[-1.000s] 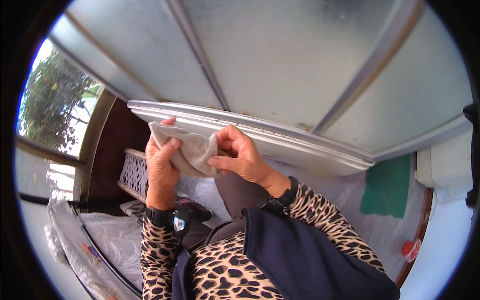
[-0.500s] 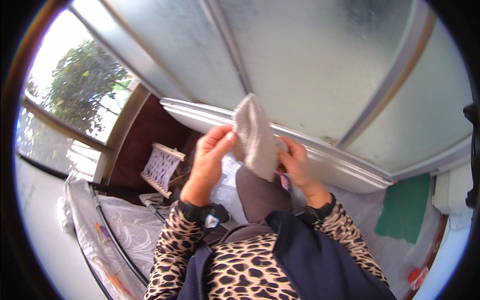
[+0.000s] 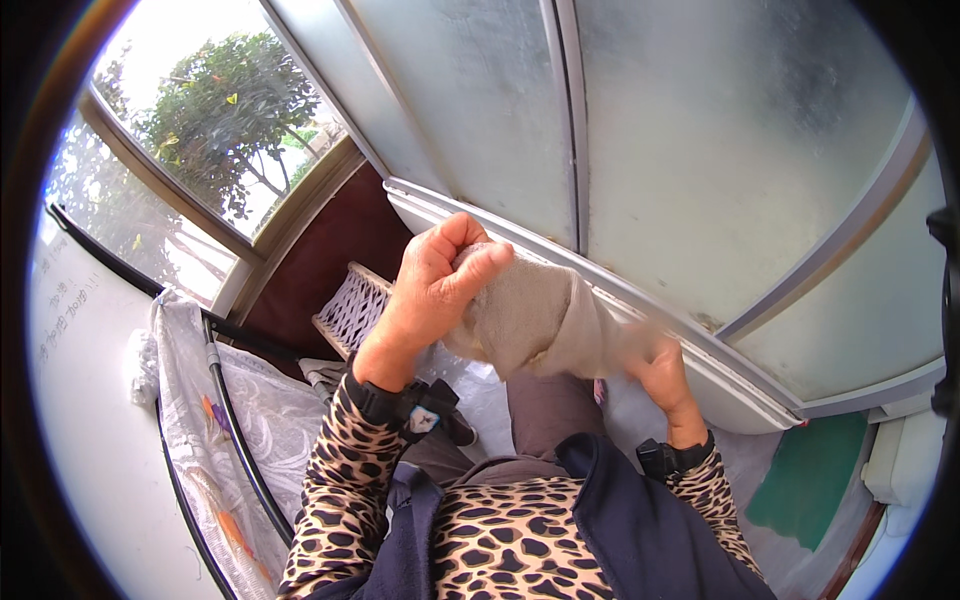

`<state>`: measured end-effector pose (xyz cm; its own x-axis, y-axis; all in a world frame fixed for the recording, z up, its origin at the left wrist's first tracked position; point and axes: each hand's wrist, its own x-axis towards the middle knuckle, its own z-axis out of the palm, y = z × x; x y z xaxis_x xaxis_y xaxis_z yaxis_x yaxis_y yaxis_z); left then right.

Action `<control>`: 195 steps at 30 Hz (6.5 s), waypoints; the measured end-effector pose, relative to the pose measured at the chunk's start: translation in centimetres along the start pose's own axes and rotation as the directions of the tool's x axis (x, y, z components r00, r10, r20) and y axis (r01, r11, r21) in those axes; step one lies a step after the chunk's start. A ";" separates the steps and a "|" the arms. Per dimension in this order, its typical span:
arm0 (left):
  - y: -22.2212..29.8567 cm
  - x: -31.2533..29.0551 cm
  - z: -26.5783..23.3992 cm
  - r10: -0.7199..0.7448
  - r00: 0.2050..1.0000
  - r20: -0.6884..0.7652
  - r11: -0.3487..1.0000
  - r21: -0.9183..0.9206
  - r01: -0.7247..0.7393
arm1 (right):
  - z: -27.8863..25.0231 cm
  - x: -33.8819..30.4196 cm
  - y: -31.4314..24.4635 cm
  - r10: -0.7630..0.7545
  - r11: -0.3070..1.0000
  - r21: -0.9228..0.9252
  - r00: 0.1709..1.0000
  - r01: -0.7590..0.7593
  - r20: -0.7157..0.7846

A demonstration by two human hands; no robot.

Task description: The person wipes a frosted glass shower door and its frame with a cloth. They move around the door, cleaning the upper, middle, and lower sections, then focus on the frame edges and corners.

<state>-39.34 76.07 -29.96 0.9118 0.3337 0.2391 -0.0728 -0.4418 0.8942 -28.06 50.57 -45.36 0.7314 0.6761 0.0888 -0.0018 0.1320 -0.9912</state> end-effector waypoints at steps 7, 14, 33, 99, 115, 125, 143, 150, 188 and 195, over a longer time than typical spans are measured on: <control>2.2 1.0 -4.4 -0.185 0.966 0.181 0.961 -0.173 0.216 | -2.6 -0.2 1.1 0.000 0.934 -0.353 0.990 0.051 0.144; 3.6 3.4 -7.7 -0.119 0.962 0.247 0.816 0.577 -0.047 | -3.6 -0.9 2.3 0.273 0.942 -0.222 0.960 -0.252 0.070; 1.1 2.2 -5.5 -0.306 0.884 0.353 0.794 0.607 0.032 | 3.9 3.4 0.6 0.389 0.870 0.085 0.783 -0.485 0.486; -13.5 -2.2 8.2 -0.492 0.844 0.212 0.065 -0.958 0.279 | 8.5 6.3 3.8 -0.218 0.809 -0.420 0.874 0.410 0.433; -16.7 -3.1 7.8 -0.479 0.827 0.294 -0.111 -0.955 0.275 | 10.9 8.0 3.1 -0.048 0.955 -0.273 0.968 0.117 0.246; -17.7 -1.8 4.2 -0.539 0.820 0.195 -0.235 -0.969 0.076 | 12.9 7.5 2.3 -0.113 0.982 0.186 0.873 0.026 0.475; -25.0 -2.0 2.0 -0.595 0.771 0.225 -0.021 -0.964 0.265 | 19.1 18.9 3.8 0.128 0.989 -0.107 0.958 -0.104 0.257; -28.5 -3.4 1.8 -0.719 0.632 0.290 -0.042 -0.925 0.377 | 22.2 28.4 -3.7 0.086 0.943 -0.330 0.936 0.034 0.341; -28.3 -3.3 -5.1 -0.746 0.659 0.098 0.026 -0.984 0.176 | 38.7 49.9 13.9 -0.310 0.879 -0.219 0.856 0.424 0.414; -27.8 -3.1 -5.0 -0.740 0.665 0.099 0.019 -0.986 0.168 | 39.6 49.4 15.8 -0.355 0.802 -0.341 0.850 0.491 0.388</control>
<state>-42.16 91.50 -53.69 0.7000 0.4666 -0.5406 -0.2461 0.8683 0.4307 -18.95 114.79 -52.71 0.3580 0.8094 0.4655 0.5903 0.1900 -0.7845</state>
